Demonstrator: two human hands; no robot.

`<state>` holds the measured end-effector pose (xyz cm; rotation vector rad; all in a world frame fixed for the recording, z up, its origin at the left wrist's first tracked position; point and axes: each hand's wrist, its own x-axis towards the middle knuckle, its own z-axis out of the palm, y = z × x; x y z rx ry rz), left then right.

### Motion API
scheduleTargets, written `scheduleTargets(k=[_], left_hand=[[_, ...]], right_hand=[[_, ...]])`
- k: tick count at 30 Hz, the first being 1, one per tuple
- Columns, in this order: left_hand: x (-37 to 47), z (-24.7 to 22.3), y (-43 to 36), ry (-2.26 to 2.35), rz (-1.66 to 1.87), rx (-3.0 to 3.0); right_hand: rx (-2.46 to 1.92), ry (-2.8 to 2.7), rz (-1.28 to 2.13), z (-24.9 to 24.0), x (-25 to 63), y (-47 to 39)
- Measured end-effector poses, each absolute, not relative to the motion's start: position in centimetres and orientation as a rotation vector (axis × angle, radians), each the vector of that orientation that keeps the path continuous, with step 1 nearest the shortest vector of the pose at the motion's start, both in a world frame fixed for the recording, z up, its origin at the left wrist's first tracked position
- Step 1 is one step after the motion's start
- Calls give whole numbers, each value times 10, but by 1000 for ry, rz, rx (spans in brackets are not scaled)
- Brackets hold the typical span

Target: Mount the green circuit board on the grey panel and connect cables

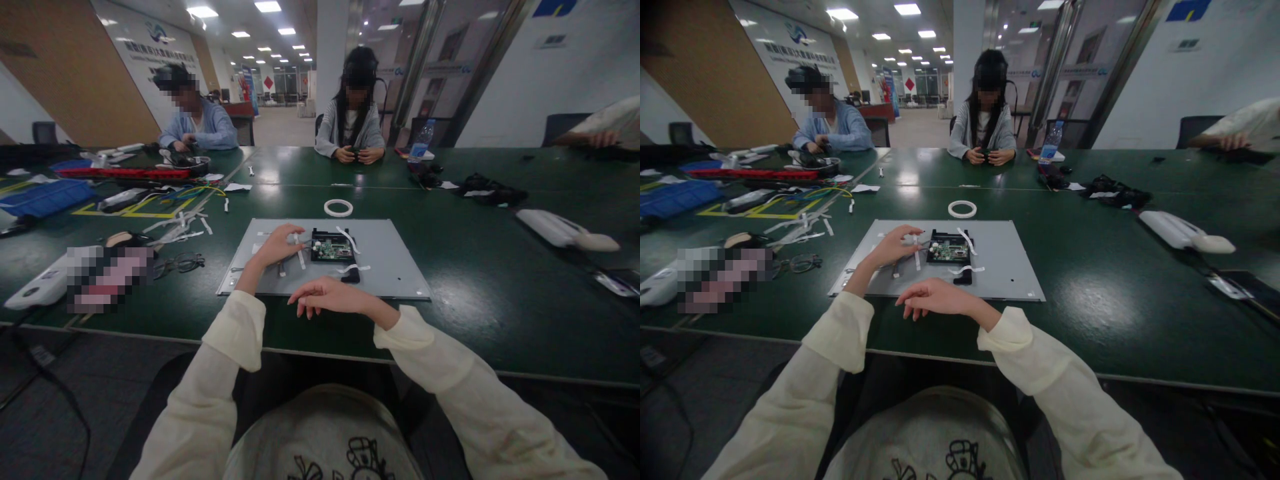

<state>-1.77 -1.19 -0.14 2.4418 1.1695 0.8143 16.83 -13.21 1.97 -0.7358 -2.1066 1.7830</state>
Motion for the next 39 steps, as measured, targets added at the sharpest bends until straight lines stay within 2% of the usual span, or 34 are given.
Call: scheduleTargets(k=[4, 16, 18, 24, 28, 33, 37, 39], left_hand=[[-21, -4, -11, 1174, 623, 2463], [-25, 0, -18, 1173, 405, 2477], [-24, 1, -19, 1182, 395, 2488], [-23, 1, -20, 1184, 523, 2440], [-22, -8, -14, 1244, 707, 2323], [-17, -19, -8, 1314, 763, 2279], [-15, -21, -7, 1349, 774, 2268], [-15, -20, -7, 1356, 770, 2262]], right_hand=[[-732, -2118, 1783, 20, 168, -133], [-711, -2092, 1669, 22, 169, -136], [-745, -2102, 1512, 22, 170, -137], [-774, -2452, 614, 18, 172, -136], [-736, -2509, 389, 16, 174, -132], [-1241, -2203, 178, 26, 205, -92], [-1883, -2081, 231, 31, 241, -30], [-1992, -2045, 238, 31, 251, -3]])
